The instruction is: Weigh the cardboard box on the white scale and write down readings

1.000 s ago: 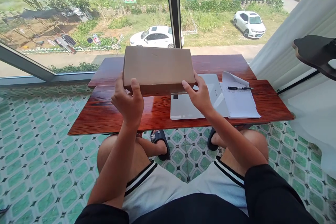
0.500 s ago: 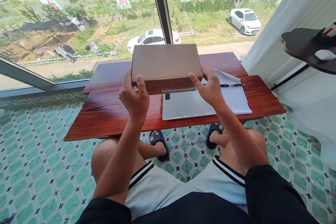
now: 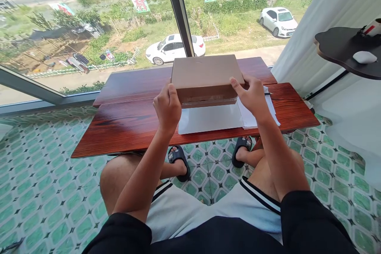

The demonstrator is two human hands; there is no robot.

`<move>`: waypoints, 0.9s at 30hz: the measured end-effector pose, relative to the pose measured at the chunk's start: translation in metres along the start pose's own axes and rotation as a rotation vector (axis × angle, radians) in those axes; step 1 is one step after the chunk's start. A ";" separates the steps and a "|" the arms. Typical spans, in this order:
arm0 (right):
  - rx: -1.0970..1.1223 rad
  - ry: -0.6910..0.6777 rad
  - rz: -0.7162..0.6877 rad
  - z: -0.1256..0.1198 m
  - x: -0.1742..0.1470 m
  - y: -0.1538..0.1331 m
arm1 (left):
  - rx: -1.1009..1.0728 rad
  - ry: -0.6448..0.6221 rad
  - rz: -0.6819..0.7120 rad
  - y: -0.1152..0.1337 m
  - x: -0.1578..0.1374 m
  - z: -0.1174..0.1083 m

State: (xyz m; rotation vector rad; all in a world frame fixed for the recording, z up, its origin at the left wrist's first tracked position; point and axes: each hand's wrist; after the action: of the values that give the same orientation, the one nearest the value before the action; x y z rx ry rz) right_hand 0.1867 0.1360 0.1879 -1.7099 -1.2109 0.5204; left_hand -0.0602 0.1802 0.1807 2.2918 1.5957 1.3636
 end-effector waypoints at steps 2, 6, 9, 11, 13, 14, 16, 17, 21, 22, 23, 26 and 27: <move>-0.021 0.004 -0.001 -0.004 -0.001 0.002 | -0.010 -0.021 0.001 0.000 -0.001 0.003; -0.081 0.027 0.006 -0.010 0.000 0.007 | -0.022 -0.068 -0.002 0.000 -0.003 0.008; -0.097 0.026 0.016 -0.012 0.001 0.012 | -0.035 -0.084 -0.014 0.000 -0.005 0.013; -0.095 0.018 0.024 -0.012 0.001 0.015 | -0.045 -0.090 -0.029 0.001 -0.006 0.015; -0.094 0.013 0.034 -0.011 0.002 0.017 | -0.053 -0.101 -0.043 0.001 -0.007 0.016; -0.095 0.012 0.040 -0.011 0.002 0.018 | -0.056 -0.105 -0.048 0.001 -0.007 0.017; -0.097 0.010 0.051 -0.010 0.003 0.020 | -0.060 -0.110 -0.050 0.001 -0.008 0.018; -0.096 0.008 0.055 -0.009 0.003 0.020 | -0.061 -0.110 -0.050 0.001 -0.008 0.018; -0.101 0.003 0.065 -0.008 0.002 0.023 | -0.062 -0.109 -0.050 -0.002 -0.011 0.021; -0.104 0.004 0.067 -0.008 0.002 0.023 | -0.061 -0.105 -0.048 -0.002 -0.012 0.022; -0.108 0.006 0.068 -0.008 0.001 0.023 | -0.060 -0.101 -0.044 -0.003 -0.012 0.023; -0.113 0.007 0.071 -0.009 0.000 0.024 | -0.067 -0.098 -0.031 -0.003 -0.014 0.025; -0.115 0.007 0.072 -0.009 0.000 0.024 | -0.071 -0.101 -0.028 -0.003 -0.015 0.025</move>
State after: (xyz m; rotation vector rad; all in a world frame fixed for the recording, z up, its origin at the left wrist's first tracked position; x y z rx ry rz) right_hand 0.2053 0.1299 0.1714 -1.8566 -1.1972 0.4962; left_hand -0.0469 0.1807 0.1547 2.2508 1.5187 1.2562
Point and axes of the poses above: each hand's wrist, its own x-axis towards the middle knuckle, its own z-axis out of the palm, y = z × x, and after that the axes turned 14 degrees about z, right-handed
